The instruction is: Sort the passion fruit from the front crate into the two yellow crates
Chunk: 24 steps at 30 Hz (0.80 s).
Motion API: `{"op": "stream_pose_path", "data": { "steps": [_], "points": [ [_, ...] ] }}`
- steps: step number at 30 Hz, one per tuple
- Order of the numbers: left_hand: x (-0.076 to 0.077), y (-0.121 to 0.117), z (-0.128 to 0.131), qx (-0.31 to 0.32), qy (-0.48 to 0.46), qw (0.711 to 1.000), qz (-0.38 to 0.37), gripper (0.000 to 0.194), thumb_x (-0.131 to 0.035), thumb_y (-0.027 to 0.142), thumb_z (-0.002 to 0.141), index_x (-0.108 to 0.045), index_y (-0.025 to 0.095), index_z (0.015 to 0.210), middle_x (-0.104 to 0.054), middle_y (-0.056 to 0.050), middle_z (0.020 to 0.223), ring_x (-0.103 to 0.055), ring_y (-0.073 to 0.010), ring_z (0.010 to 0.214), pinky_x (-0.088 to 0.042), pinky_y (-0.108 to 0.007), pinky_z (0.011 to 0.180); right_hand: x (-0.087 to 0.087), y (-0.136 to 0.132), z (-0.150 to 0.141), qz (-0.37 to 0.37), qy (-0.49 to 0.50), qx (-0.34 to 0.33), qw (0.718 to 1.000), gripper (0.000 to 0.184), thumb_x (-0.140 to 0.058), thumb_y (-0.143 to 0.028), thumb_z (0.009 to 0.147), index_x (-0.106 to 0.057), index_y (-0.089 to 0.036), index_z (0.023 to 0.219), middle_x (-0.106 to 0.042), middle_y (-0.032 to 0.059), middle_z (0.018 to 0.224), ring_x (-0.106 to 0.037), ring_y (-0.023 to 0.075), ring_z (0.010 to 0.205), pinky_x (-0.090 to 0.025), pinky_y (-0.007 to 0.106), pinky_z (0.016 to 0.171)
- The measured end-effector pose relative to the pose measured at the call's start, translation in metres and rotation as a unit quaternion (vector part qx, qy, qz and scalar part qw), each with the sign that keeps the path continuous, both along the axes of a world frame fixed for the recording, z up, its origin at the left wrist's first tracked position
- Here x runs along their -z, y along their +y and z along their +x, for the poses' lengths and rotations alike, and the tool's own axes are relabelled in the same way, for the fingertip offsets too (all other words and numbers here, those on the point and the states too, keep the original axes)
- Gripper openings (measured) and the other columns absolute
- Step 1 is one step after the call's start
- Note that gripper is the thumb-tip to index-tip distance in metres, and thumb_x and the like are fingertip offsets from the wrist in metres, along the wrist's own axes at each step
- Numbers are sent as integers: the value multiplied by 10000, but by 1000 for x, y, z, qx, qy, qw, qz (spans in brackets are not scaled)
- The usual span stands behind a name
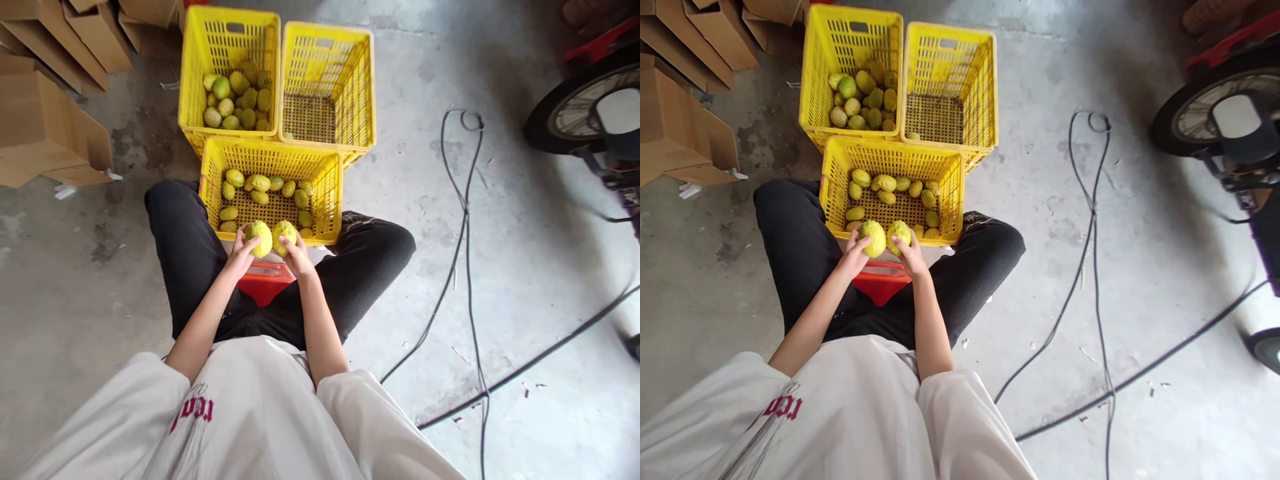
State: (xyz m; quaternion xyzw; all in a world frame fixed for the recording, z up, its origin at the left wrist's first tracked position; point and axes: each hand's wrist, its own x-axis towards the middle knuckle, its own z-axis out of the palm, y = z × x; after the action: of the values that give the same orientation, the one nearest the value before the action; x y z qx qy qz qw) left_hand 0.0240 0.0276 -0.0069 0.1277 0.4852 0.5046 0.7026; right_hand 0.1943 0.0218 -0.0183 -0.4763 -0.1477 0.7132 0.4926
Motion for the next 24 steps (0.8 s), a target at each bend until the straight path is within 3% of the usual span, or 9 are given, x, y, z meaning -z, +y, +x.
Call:
{"op": "stream_pose_path", "data": {
  "steps": [4,8,13,18,24],
  "points": [
    [-3,-1,1,30,-2,999,-12,509,-1028,321,677,-712,246,1069,-798,-46,1060,-767,-289,1185,-577,-393,1070,-1,-2,-1,17,-34,5,999,721,-1101,-465,636,-685,-349,1213,-697,4,1171,-730,241,1085,-768,476,952],
    [-8,0,0,12,-18,998,-59,367,-904,268,772,-717,244,1086,-819,-59,1093,-775,-322,1276,-627,-437,1105,5,-1,-1,0,-91,22,996,683,-1012,-586,723,-637,-345,1241,-671,30,1239,-698,256,1129,-728,388,854],
    [-7,3,-2,-21,-23,995,-90,238,-747,302,891,-698,273,1122,-825,-81,1195,-770,-334,1337,-681,-466,1098,18,5,0,17,-29,39,999,555,-825,-571,761,-591,-349,1212,-677,32,1258,-683,292,1231,-692,418,910],
    [-7,3,2,-19,2,996,-86,315,-789,291,924,-718,294,1231,-830,-58,1247,-764,-310,1385,-681,-407,1092,24,6,0,14,-34,49,998,474,-777,-513,771,-593,-347,1175,-703,26,1201,-689,299,1252,-677,427,930],
    [-10,0,5,6,-4,997,-75,262,-837,236,919,-753,238,1168,-849,-63,1143,-809,-269,1281,-655,-382,1134,17,4,-1,49,-41,27,998,520,-821,-643,802,-651,-317,1170,-755,61,1222,-712,323,1246,-675,431,919]
  ]
}}
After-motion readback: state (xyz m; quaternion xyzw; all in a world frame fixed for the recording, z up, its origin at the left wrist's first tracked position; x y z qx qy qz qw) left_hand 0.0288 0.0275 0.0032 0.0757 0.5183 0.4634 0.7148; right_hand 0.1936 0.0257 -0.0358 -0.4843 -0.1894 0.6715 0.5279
